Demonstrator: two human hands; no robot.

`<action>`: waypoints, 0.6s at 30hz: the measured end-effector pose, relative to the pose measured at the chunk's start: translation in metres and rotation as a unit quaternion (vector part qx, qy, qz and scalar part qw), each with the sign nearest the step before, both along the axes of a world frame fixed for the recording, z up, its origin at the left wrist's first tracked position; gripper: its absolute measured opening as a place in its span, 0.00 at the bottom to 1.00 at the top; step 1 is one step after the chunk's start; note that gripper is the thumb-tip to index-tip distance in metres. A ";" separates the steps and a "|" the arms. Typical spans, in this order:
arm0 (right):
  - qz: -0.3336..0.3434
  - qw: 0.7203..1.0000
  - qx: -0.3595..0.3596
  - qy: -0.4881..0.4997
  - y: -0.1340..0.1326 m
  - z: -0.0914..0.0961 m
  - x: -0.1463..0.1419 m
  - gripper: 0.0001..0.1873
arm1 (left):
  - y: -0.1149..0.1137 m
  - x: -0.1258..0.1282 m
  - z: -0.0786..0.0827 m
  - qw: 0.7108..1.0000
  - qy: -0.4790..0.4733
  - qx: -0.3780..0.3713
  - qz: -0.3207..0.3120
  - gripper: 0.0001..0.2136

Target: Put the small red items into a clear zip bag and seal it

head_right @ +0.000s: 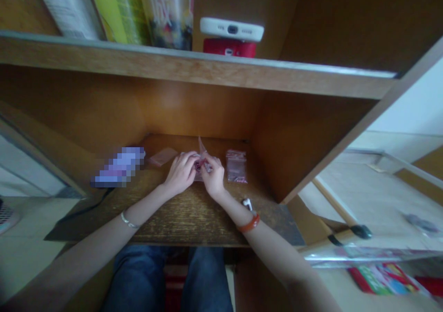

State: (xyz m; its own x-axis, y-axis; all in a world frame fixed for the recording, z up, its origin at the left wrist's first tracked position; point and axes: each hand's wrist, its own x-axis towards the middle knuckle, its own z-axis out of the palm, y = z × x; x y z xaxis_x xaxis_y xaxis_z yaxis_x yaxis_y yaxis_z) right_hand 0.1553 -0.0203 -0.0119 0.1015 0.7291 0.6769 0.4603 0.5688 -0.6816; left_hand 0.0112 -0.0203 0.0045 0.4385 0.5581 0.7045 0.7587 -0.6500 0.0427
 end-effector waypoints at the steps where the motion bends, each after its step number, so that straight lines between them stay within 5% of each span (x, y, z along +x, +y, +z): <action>1: 0.002 1.000 0.011 -0.001 0.000 0.001 0.000 0.20 | 0.001 0.000 -0.001 1.000 0.003 -0.011 0.007 0.19; 8: 0.057 0.998 0.023 -0.013 -0.003 0.002 -0.002 0.25 | 0.006 -0.002 -0.006 0.999 -0.041 -0.026 0.003 0.35; 18: 0.079 0.997 0.011 0.011 -0.002 -0.001 -0.004 0.20 | 0.002 -0.005 0.000 0.998 -0.036 -0.046 0.018 0.28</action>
